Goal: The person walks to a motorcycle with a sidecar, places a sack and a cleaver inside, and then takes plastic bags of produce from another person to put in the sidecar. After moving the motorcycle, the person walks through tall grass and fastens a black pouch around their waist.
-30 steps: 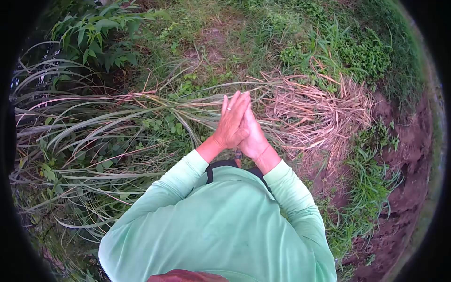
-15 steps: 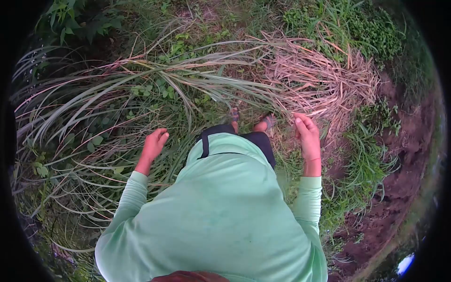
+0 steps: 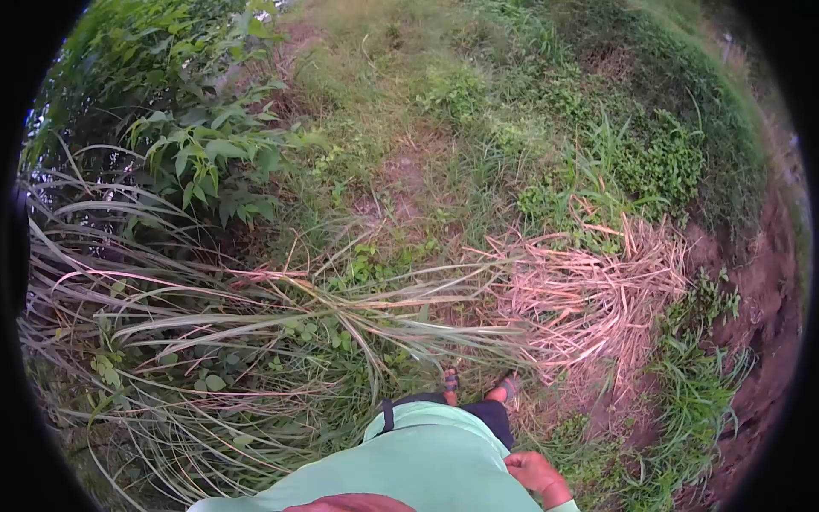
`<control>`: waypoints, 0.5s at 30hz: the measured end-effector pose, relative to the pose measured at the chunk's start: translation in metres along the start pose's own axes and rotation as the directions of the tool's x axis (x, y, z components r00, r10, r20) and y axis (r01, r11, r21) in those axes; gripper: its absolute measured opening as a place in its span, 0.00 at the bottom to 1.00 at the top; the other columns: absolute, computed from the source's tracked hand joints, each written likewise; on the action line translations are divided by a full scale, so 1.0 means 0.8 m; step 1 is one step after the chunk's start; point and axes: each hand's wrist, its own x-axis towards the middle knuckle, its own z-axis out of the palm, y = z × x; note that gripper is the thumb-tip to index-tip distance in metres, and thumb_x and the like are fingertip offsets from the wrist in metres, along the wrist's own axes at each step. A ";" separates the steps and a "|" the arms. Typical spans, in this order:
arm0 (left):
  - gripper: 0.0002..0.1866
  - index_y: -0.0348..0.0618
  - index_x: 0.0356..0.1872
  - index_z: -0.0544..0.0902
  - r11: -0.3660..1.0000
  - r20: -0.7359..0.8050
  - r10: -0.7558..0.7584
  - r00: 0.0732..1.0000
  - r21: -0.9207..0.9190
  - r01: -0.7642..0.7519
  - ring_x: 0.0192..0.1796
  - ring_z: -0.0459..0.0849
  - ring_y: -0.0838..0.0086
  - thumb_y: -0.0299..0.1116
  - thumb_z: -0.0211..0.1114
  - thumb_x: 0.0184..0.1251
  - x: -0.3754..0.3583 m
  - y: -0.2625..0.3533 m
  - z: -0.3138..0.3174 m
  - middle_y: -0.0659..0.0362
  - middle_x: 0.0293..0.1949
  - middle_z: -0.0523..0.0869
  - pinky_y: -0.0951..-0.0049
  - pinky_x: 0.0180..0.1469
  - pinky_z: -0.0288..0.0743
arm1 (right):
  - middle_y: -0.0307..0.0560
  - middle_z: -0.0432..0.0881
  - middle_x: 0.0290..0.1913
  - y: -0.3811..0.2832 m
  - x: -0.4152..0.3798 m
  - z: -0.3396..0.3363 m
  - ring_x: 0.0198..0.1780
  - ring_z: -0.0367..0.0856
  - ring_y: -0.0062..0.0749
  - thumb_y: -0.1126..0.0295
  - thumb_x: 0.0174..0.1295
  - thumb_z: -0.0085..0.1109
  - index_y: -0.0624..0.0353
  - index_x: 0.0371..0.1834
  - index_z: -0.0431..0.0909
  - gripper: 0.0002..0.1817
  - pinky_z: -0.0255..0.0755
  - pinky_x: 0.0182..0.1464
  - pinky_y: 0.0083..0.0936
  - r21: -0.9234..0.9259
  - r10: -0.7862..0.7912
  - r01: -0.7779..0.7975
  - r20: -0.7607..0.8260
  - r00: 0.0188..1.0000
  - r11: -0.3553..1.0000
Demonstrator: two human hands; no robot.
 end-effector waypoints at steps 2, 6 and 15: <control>0.15 0.44 0.46 0.89 0.999 -0.058 0.023 0.998 0.028 -0.021 0.38 0.89 0.66 0.42 0.71 0.66 0.012 0.019 -0.008 0.51 0.37 0.91 0.65 0.47 0.81 | 0.39 0.89 0.37 0.005 -0.001 0.002 0.37 0.83 0.19 0.72 0.66 0.65 0.61 0.43 0.88 0.07 0.78 0.44 0.23 0.250 0.114 -0.121 0.042 0.993 0.961; 0.15 0.44 0.46 0.89 0.996 -0.123 0.053 0.991 0.072 -0.044 0.39 0.89 0.66 0.43 0.70 0.66 0.020 0.039 -0.016 0.51 0.37 0.91 0.65 0.48 0.81 | 0.39 0.89 0.37 -0.013 0.014 0.002 0.37 0.83 0.19 0.72 0.66 0.65 0.62 0.43 0.88 0.08 0.78 0.44 0.23 0.224 0.118 -0.131 0.069 0.991 0.966; 0.14 0.46 0.45 0.90 0.990 -0.197 0.045 0.979 0.137 -0.018 0.39 0.90 0.64 0.44 0.70 0.66 0.003 0.042 -0.027 0.51 0.37 0.91 0.63 0.48 0.81 | 0.40 0.89 0.37 -0.021 0.033 0.007 0.37 0.84 0.20 0.71 0.66 0.65 0.62 0.44 0.88 0.09 0.78 0.45 0.24 0.157 0.056 -0.061 0.035 0.998 0.986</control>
